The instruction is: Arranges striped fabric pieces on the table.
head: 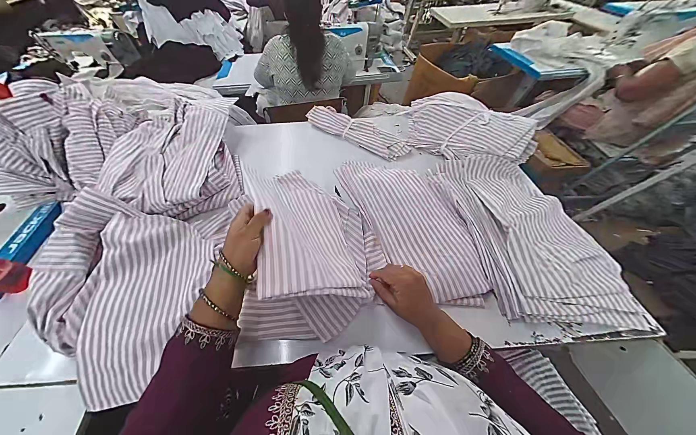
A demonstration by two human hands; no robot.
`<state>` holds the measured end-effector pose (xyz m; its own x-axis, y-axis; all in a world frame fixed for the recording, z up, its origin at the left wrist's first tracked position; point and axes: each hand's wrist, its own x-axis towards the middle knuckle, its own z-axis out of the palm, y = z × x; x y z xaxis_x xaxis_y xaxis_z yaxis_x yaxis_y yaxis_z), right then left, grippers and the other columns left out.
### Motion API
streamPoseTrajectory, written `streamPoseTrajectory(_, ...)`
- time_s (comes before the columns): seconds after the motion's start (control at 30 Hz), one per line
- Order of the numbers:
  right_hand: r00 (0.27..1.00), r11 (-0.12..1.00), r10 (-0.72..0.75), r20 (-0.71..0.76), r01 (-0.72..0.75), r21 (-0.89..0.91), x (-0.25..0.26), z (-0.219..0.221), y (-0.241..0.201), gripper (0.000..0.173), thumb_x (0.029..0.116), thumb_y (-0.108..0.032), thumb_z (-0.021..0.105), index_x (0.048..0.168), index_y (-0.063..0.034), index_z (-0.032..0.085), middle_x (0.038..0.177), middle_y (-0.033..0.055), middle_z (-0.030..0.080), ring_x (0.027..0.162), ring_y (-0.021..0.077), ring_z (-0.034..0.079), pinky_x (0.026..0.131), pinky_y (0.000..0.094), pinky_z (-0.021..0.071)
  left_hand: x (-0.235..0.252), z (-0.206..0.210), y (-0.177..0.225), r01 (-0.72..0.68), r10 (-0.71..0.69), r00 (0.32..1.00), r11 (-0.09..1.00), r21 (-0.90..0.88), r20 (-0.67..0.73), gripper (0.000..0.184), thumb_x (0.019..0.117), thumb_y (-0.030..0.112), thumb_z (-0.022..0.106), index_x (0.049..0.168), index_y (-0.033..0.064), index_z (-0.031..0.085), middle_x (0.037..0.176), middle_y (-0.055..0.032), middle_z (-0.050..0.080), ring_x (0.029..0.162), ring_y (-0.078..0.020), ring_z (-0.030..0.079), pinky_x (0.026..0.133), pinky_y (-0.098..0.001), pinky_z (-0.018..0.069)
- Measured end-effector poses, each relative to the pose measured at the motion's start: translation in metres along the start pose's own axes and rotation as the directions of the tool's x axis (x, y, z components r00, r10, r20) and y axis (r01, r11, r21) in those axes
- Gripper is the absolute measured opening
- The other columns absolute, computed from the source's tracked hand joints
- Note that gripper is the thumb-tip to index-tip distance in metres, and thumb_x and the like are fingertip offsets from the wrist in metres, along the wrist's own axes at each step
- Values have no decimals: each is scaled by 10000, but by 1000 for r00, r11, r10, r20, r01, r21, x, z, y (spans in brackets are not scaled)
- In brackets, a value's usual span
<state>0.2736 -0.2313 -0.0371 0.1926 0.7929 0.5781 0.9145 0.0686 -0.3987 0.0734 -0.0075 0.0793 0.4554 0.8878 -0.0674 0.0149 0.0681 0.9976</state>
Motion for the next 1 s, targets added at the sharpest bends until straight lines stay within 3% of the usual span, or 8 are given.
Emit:
streamPoseTrajectory(0.13,996,987,-88,11,89,-131,-5,10,-4,311,985,-290,515,863,-127,749,771,74,732,715,246,722,631,438,563,-9,73,68,-334,362,883,932,-142,298,92,1101,200,430,1138,142,491,862,55,627,685,2,641,637,-191,572)
streamPoseTrajectory(0.23,996,992,-75,46,79,-102,-2,9,-3,290,960,-261,521,873,-113,755,719,71,685,653,244,682,581,420,518,-2,128,103,-492,586,769,798,-349,255,40,1065,71,421,1063,98,450,856,45,610,740,-25,659,714,-238,597)
streamPoseTrajectory(0.37,995,994,-81,62,86,-68,-5,6,-1,292,960,-263,522,869,-114,756,720,66,690,656,242,682,593,421,522,-21,137,86,-292,291,896,955,-49,336,267,1109,213,419,1330,65,435,1079,-103,612,802,-120,650,719,-314,569)
streamPoseTrajectory(0.47,996,997,-63,60,65,-33,-5,5,-2,325,968,-285,509,880,-101,762,745,88,701,666,264,687,601,449,524,-15,127,25,-77,38,888,995,68,459,523,1079,161,477,1550,70,268,1539,-205,399,1136,-242,660,918,-405,587)
streamPoseTrajectory(0.67,998,999,-33,60,35,-26,-4,5,-2,392,964,-318,477,862,-75,767,723,102,697,633,275,690,549,463,524,-45,34,-76,-4,3,1000,995,104,16,737,946,78,605,1556,-75,221,1646,-322,142,1535,-357,234,1209,-434,314)
streamPoseTrajectory(0.87,999,876,-2,48,-22,483,30,5,-41,283,983,-208,572,917,22,722,685,20,630,573,-62,471,564,80,401,-52,4,-55,241,-334,920,896,-372,-208,643,1062,59,468,1603,55,121,1551,-232,331,1196,-261,583,879,-364,549)
streamPoseTrajectory(0.93,994,826,-47,100,-18,564,53,20,-58,291,1008,-197,549,987,44,710,740,27,630,613,-57,475,589,89,407,-45,1,-55,279,-392,898,857,-434,-198,507,1088,112,443,1554,51,253,1311,-179,548,781,-136,639,586,-236,506)
streamPoseTrajectory(1.0,970,852,-1,243,-126,508,76,43,-69,369,1011,-247,541,1182,54,670,852,74,644,658,36,529,615,181,459,-40,-8,-59,363,-456,886,789,-496,-77,242,1106,189,394,1288,54,478,921,-84,712,489,-38,506,427,-177,380)
